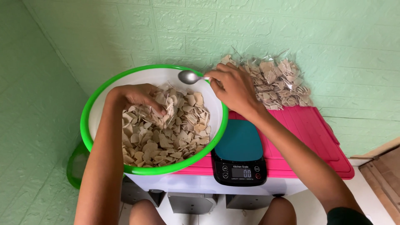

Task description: Scooping dried food from a large bowl into small plastic bags and weighing them on a digital scale.

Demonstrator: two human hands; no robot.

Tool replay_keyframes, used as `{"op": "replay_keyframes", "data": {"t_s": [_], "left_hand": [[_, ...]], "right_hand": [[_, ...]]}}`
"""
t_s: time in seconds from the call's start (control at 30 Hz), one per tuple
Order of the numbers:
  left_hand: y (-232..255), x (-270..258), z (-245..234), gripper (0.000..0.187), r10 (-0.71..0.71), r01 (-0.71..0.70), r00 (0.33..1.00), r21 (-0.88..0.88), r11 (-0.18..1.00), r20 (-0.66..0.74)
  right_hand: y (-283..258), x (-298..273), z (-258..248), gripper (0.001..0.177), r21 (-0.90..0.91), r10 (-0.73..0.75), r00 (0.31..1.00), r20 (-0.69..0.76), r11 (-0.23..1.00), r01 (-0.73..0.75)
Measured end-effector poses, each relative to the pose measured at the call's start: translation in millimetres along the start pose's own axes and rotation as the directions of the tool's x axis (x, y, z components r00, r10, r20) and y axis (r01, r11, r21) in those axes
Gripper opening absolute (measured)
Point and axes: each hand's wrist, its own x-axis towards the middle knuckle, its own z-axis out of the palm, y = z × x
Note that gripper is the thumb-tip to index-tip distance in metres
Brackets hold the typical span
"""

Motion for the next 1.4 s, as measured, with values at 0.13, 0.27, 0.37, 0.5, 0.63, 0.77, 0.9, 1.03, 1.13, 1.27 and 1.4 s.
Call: {"op": "replay_keyframes", "data": {"t_s": [0.13, 0.27, 0.37, 0.5, 0.63, 0.77, 0.9, 1.03, 1.13, 1.27, 1.4], "left_hand": [[5.8, -3.1, -1.7, 0.091, 0.063, -0.063, 0.998, -0.007, 0.998, -0.019], [22.7, -8.5, 3.8, 0.092, 0.232, -0.236, 0.971, -0.075, 0.969, -0.06], [21.3, -2.2, 13.6, 0.085, 0.418, -0.429, 0.903, -0.135, 0.893, -0.103], [19.3, 10.1, 24.1, 0.076, 0.521, -0.543, 0.839, -0.209, 0.813, -0.157], [19.4, 22.7, 39.3, 0.064, 0.667, -0.694, 0.72, -0.201, 0.691, -0.194], [23.9, 26.4, 44.8, 0.066, 0.658, -0.684, 0.729, -0.165, 0.711, -0.186], [28.6, 28.6, 41.9, 0.069, 0.646, -0.667, 0.745, -0.178, 0.723, -0.168], [26.0, 16.4, 30.2, 0.056, 0.575, -0.561, 0.778, 0.133, 0.817, -0.254], [24.7, 16.9, 27.9, 0.053, 0.551, -0.292, 0.788, 0.623, 0.726, -0.273], [35.9, 1.2, 34.7, 0.051, 0.556, -0.338, 0.767, 0.534, 0.774, -0.32], [29.6, 10.2, 32.2, 0.046, 0.609, -0.376, 0.724, 0.553, 0.743, -0.325]], "right_hand": [[-33.9, 3.2, -19.2, 0.016, 0.39, 0.116, 0.992, 0.048, 0.912, -0.125], [-53.0, 9.6, -20.7, 0.03, 0.561, 0.083, 0.994, 0.076, 0.82, -0.111], [-52.7, 10.4, -18.7, 0.021, 0.62, 0.064, 0.997, 0.032, 0.781, -0.07], [-39.3, 3.1, -18.9, 0.021, 0.609, 0.101, 0.993, -0.069, 0.792, -0.038], [-53.0, -2.6, -48.0, 0.031, 0.553, 0.115, 0.992, -0.043, 0.83, -0.072], [-31.9, -10.4, -39.7, 0.013, 0.515, 0.147, 0.984, -0.096, 0.854, -0.078], [-16.3, -23.8, -46.0, 0.018, 0.53, 0.166, 0.962, -0.216, 0.848, -0.028], [-6.2, -44.1, -74.8, 0.025, 0.43, 0.191, 0.923, -0.335, 0.902, -0.03], [-3.0, -67.6, -88.1, 0.019, 0.333, 0.214, 0.922, -0.323, 0.937, -0.101], [13.8, -110.4, -72.2, 0.016, 0.466, 0.409, 0.903, -0.13, 0.829, -0.308], [-0.3, -135.4, -48.8, 0.017, 0.647, 0.54, 0.842, -0.002, 0.643, -0.411]]}}
